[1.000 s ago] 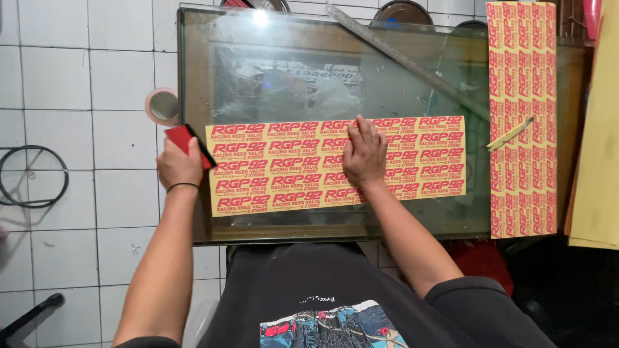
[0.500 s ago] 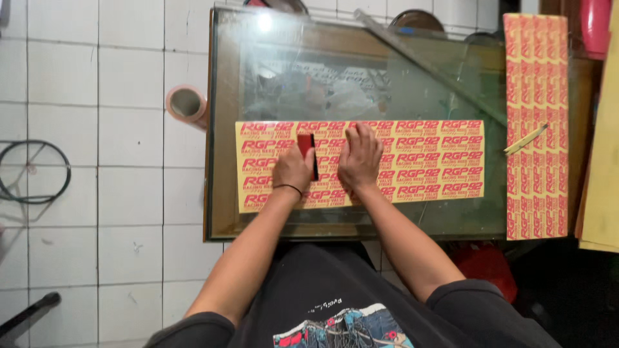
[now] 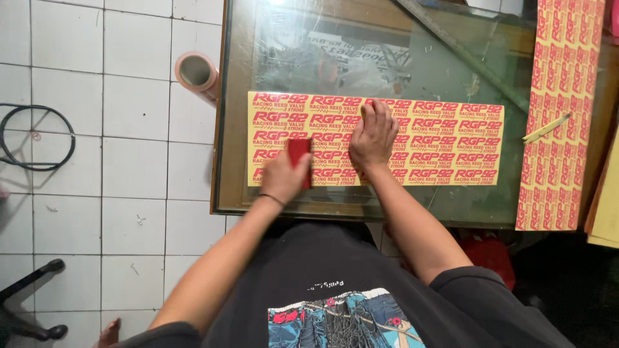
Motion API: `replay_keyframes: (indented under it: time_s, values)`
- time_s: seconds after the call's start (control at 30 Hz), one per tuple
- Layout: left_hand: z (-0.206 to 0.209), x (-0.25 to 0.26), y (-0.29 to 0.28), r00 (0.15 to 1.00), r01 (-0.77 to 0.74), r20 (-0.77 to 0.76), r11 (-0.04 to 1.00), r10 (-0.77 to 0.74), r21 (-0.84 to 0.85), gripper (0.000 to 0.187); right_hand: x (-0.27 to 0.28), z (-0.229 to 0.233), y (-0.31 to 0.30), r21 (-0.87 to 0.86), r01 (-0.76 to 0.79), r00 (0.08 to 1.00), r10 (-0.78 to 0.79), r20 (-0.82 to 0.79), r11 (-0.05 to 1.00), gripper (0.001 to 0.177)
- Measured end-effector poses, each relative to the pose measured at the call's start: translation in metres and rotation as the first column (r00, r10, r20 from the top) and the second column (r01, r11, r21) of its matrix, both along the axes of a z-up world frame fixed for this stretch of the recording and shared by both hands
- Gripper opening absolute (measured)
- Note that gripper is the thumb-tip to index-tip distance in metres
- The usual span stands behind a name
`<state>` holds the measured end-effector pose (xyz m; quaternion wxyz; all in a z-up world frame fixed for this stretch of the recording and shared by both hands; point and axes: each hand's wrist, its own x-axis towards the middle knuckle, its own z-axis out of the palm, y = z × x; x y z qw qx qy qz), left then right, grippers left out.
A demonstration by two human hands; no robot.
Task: The person uses a metal ruler and a utility knife to cut a sheet of red and yellow stickers on a glass table. They then use a red squeegee to smooth the stickers and peel off a backing sheet.
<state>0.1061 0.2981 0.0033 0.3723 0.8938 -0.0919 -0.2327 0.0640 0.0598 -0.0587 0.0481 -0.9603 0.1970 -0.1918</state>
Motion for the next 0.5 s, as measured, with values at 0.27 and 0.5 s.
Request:
replay_keyframes:
  time_s: [0.27, 0.5]
  values:
    - [-0.03, -0.009, 0.016, 0.991, 0.135, -0.037, 0.977, -0.13, 0.167, 0.052, -0.001, 0.003, -0.002, 0.056, -0.027, 0.999, 0.028, -0.024, 0.998, 0.031]
    - [-0.045, 0.028, 0.109, 0.99, -0.131, 0.09, 0.927, 0.106, 0.35, 0.055, -0.008, 0.011, 0.004, 0.139, -0.008, 0.999, 0.012, -0.03, 0.99, 0.03]
